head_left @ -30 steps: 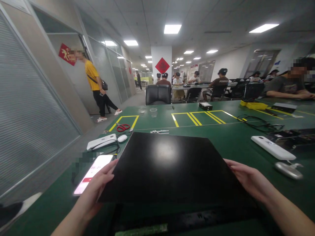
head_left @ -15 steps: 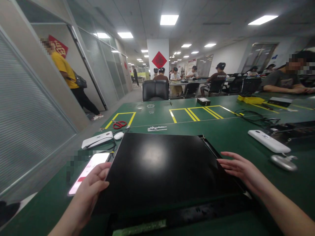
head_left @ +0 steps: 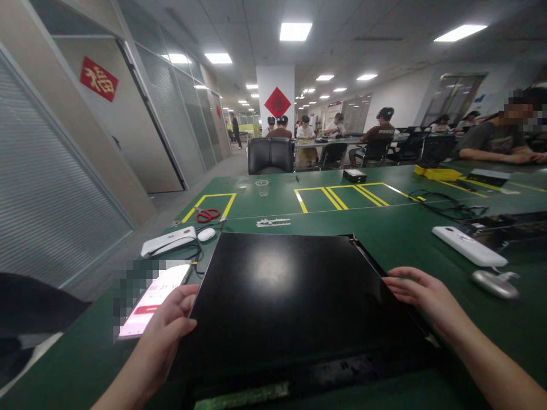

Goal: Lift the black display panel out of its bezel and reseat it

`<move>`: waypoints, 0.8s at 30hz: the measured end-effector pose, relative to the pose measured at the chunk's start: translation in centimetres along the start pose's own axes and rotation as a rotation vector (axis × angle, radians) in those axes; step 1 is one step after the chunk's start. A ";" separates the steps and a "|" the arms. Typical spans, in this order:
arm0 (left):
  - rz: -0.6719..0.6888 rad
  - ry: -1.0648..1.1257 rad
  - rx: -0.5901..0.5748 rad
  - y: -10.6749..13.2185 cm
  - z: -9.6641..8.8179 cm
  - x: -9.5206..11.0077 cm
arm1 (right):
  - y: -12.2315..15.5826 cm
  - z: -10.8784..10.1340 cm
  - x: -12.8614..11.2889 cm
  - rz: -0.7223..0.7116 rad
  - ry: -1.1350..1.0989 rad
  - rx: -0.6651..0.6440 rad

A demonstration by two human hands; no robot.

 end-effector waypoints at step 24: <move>-0.154 -0.092 0.062 -0.4 0.2 -2.6 | -1.1 -0.4 1.1 -0.382 0.417 0.026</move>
Point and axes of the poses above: each hand's wrist, its own y-axis away from the middle knuckle, its own z-axis out of the palm, x = y × z, the point moved 4 cm from there along -y, towards the middle knuckle, and after that the axes turned 14 degrees about x, right-handed, at the moved point
